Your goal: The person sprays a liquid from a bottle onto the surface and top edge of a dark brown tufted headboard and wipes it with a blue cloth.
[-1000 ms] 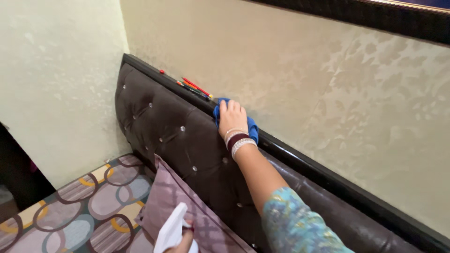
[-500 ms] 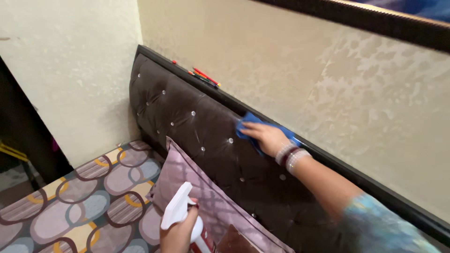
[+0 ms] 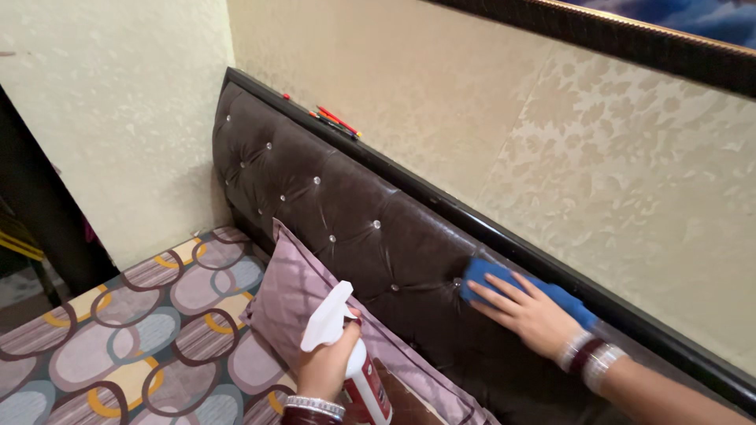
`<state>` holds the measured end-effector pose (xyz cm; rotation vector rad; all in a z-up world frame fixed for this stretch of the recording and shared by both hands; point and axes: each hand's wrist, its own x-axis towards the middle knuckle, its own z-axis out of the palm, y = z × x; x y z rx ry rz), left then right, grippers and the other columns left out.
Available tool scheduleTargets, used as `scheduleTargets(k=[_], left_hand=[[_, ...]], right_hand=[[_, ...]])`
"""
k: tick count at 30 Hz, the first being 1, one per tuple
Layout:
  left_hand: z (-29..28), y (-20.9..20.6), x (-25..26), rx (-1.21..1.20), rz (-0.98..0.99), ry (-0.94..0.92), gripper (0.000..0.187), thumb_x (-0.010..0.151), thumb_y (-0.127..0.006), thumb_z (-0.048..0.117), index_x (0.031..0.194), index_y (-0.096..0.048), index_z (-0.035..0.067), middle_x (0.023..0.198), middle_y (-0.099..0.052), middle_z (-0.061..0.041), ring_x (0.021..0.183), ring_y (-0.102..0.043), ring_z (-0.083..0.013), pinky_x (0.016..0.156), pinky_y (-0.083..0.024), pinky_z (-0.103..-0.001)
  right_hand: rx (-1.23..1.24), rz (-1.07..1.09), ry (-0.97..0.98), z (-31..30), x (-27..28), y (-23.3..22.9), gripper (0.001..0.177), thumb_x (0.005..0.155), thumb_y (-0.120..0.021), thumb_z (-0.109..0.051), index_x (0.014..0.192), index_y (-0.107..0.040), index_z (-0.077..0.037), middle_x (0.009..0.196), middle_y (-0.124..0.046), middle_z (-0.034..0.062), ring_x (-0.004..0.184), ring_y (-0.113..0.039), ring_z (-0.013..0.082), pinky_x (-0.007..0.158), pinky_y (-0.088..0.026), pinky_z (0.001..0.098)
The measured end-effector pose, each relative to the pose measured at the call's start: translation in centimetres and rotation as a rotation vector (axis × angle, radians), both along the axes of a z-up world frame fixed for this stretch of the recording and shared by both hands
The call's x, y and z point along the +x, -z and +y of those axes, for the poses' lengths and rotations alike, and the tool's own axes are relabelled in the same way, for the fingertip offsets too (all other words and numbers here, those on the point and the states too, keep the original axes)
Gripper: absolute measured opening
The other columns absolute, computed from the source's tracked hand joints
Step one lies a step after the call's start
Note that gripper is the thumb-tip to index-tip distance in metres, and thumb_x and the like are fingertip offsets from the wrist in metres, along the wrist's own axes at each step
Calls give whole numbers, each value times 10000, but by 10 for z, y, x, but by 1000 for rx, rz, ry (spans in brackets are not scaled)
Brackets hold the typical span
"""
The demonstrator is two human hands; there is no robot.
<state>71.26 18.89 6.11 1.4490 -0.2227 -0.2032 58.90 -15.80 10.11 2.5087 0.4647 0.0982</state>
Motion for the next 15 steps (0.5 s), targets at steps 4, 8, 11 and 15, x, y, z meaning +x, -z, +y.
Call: scheduleTargets(k=[4, 8, 11, 15], left_hand=[[5, 7, -1, 53, 4, -45, 241, 816, -700, 145, 1035, -756, 62, 876, -752, -37, 780, -686, -138, 720, -544, -301], [27, 26, 7, 120, -81, -89, 249, 811, -720, 147, 1036, -781, 59, 867, -785, -58, 802, -724, -141, 745, -551, -293], [39, 46, 20, 121, 1, -108, 282, 778, -740, 111, 1052, -792, 68, 883, -813, -70, 818, -747, -147, 745, -556, -297], [55, 60, 33, 188, 29, -102, 284, 780, -758, 110, 1058, -787, 63, 883, -826, -78, 829, -773, -143, 776, -561, -284]], right_hand=[[-58, -35, -88, 23, 91, 8, 707, 835, -546, -157, 1527, -402, -185, 1656, -221, 60, 1482, -280, 280, 1175, -236, 509], [20, -174, -155, 49, 201, 14, 589, 904, -529, -177, 1490, -483, -214, 1651, -286, 53, 1483, -319, 265, 1192, -264, 508], [146, -228, -159, 65, 278, 10, 561, 897, -560, -145, 1448, -539, -252, 1631, -333, 16, 1487, -330, 256, 1175, -286, 494], [208, -243, -181, 77, 325, 24, 537, 859, -583, -135, 1386, -601, -240, 1587, -391, 12, 1458, -367, 263, 1156, -326, 493]])
